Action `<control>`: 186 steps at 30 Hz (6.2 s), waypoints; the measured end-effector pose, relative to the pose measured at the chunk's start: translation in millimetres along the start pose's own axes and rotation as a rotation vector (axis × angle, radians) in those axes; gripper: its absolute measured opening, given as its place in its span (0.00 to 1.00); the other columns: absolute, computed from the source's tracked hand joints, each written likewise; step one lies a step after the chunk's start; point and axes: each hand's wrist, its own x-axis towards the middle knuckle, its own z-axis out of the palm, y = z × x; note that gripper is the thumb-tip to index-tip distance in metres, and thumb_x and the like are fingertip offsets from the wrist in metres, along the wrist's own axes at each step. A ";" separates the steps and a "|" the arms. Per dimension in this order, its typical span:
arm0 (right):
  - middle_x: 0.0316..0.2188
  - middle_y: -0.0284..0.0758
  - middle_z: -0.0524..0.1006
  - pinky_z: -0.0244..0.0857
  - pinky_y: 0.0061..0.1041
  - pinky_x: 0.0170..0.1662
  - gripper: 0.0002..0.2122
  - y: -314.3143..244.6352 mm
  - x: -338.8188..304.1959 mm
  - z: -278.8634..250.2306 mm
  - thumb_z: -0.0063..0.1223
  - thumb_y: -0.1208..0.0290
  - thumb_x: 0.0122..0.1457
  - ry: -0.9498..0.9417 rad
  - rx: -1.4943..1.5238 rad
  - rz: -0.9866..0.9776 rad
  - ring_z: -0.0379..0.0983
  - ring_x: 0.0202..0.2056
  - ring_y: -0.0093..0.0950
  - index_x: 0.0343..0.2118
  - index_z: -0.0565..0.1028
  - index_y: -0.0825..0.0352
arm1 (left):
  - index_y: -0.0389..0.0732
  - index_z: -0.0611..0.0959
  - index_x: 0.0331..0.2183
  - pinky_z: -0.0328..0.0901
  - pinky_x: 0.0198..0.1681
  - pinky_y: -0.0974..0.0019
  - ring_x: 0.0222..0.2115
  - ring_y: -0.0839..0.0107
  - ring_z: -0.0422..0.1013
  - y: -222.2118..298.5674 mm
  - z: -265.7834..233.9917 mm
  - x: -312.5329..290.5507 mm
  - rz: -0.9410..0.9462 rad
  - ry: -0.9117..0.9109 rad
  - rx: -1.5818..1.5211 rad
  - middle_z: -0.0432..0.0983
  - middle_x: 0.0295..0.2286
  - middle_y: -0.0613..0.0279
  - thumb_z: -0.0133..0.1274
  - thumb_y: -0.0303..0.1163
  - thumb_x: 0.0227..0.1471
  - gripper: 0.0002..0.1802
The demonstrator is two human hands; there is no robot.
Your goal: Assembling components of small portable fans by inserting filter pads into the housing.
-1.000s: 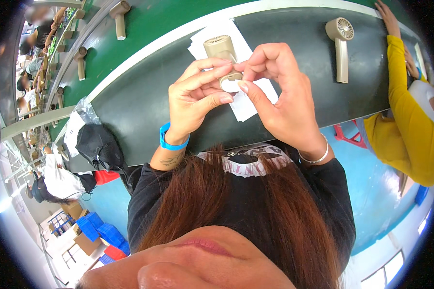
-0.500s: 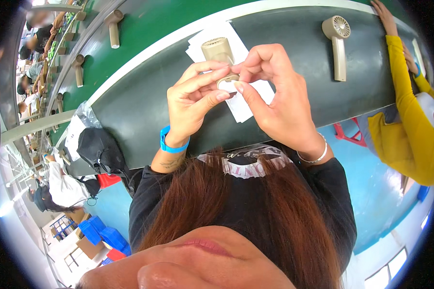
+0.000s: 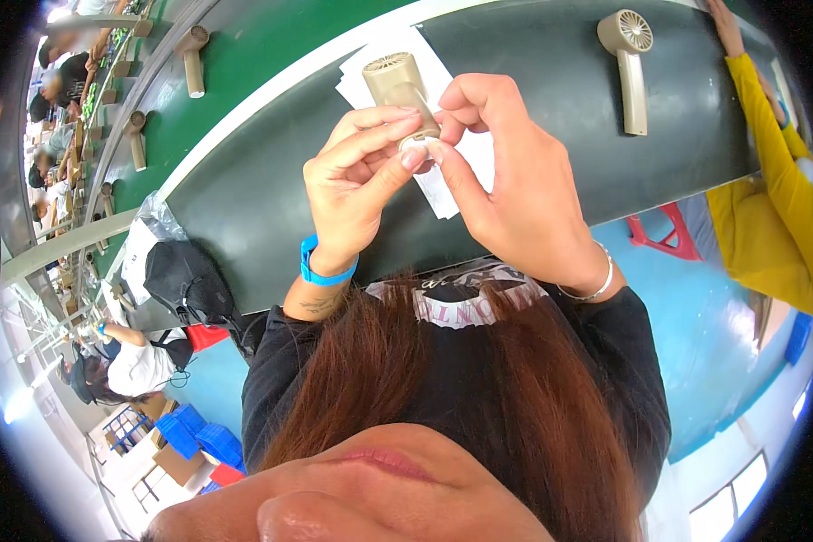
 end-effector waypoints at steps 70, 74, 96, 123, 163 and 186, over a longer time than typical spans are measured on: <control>0.25 0.36 0.70 0.64 0.28 0.30 0.08 81.8 -13.1 63.3 0.57 0.79 0.50 -0.410 -0.188 0.040 0.70 0.25 0.32 0.34 0.73 0.68 | 0.43 0.73 0.49 0.49 0.60 0.49 0.56 0.55 0.58 -113.4 -92.0 80.4 0.475 -0.367 1.108 0.62 0.54 0.53 0.54 0.45 0.50 0.26; 0.23 0.36 0.70 0.63 0.26 0.29 0.10 85.9 -4.1 51.6 0.54 0.80 0.50 -0.276 -0.195 0.143 0.67 0.23 0.29 0.38 0.73 0.68 | 0.43 0.73 0.49 0.50 0.60 0.49 0.55 0.56 0.58 -105.8 -87.4 88.2 0.497 -0.357 1.120 0.63 0.54 0.54 0.54 0.44 0.50 0.26; 0.24 0.38 0.70 0.62 0.27 0.28 0.06 79.5 -27.5 64.6 0.54 0.80 0.51 -0.234 -0.236 0.132 0.68 0.22 0.32 0.32 0.71 0.68 | 0.44 0.72 0.50 0.50 0.59 0.47 0.56 0.55 0.57 -96.0 -88.5 72.3 0.413 -0.353 1.085 0.61 0.55 0.53 0.56 0.44 0.48 0.29; 0.59 0.47 0.57 0.49 0.38 0.60 0.32 119.5 -1.1 -55.7 0.53 0.65 0.58 0.343 -0.861 0.103 0.53 0.60 0.44 0.62 0.51 0.67 | 0.44 0.73 0.50 0.45 0.62 0.52 0.58 0.61 0.54 -96.2 -92.3 73.4 0.515 -0.313 1.056 0.60 0.55 0.54 0.53 0.50 0.49 0.29; 0.45 0.40 0.68 0.63 0.23 0.45 0.09 30.4 0.9 34.8 0.47 0.82 0.58 0.351 0.062 -0.140 0.67 0.40 0.25 0.43 0.67 0.71 | 0.39 0.71 0.48 0.63 0.47 0.60 0.45 0.57 0.67 -15.5 -59.3 31.4 0.577 -0.191 0.357 0.70 0.43 0.54 0.57 0.23 0.45 0.25; 0.35 0.39 0.71 0.62 0.22 0.43 0.06 13.7 -11.0 17.9 0.48 0.88 0.52 0.277 0.138 -0.069 0.67 0.38 0.27 0.31 0.72 0.73 | 0.40 0.81 0.35 0.66 0.27 0.74 0.35 0.73 0.71 -0.4 -56.9 -6.5 0.327 0.114 0.442 0.74 0.38 0.61 0.67 0.20 0.33 0.21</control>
